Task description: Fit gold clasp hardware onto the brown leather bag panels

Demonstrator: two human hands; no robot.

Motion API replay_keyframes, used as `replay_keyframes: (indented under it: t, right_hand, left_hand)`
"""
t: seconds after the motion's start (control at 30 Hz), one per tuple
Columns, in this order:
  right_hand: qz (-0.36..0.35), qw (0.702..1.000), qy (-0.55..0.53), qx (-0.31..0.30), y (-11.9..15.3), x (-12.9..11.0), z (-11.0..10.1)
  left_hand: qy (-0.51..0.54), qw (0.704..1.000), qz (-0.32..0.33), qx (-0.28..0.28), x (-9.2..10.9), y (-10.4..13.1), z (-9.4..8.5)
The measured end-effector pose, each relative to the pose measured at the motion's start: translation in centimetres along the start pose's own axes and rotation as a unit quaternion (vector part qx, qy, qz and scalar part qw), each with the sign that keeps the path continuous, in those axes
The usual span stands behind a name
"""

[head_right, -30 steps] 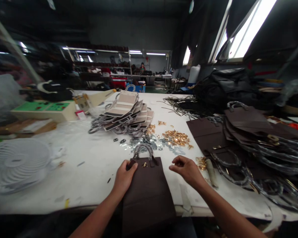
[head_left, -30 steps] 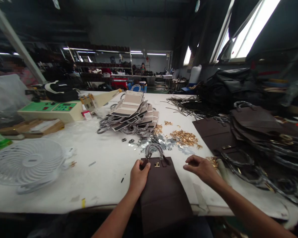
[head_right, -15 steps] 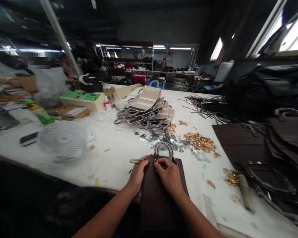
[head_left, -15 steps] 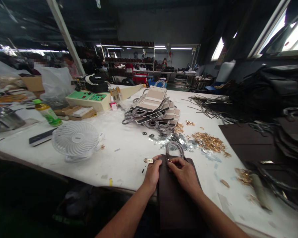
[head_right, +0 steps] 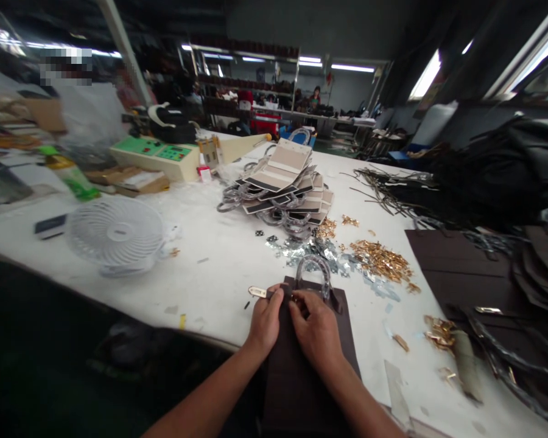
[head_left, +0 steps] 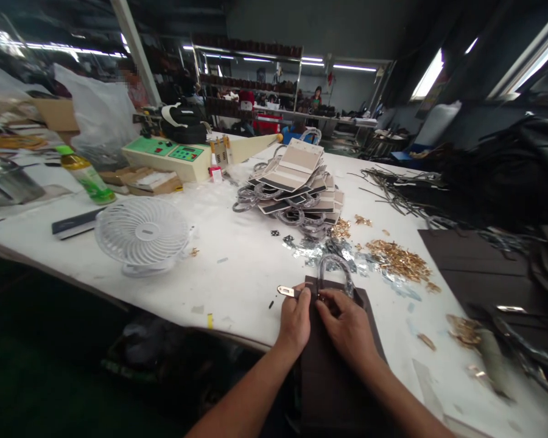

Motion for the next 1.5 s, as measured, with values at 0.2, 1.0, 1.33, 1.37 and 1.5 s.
replay_keyframes:
  t: [0.2,1.0,1.33,1.37,1.5]
  right_hand:
    - [0.023,0.997,0.017,-0.067,-0.5,-0.3,0.4]
    - [0.053,0.988,0.024,-0.142,-2.5,-0.9,0.5]
    - [0.053,0.992,-0.079,-0.079,-0.7,-0.2,0.8]
    - [0.044,0.994,-0.077,-0.071,-0.8,-0.4,0.8]
    - [0.016,0.996,-0.08,-0.042,-0.8,-1.6,0.1]
  left_hand:
    - [-0.047,0.998,0.03,0.011,-0.4,0.3,-0.1]
    - [-0.142,0.985,0.087,0.047,-0.3,0.7,-0.2]
    - [-0.155,0.983,0.084,0.049,0.0,0.3,-0.1]
    - [-0.163,0.982,0.085,0.048,-0.1,0.2,-0.1]
    - [-0.177,0.98,0.081,0.036,-0.6,-0.6,-0.1]
Point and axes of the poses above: each hand's wrist, its own y-axis away from the middle knuckle, its own z-axis out of the palm, x = y × z, the point moved 3 cm from there along -y, towards the middle knuckle
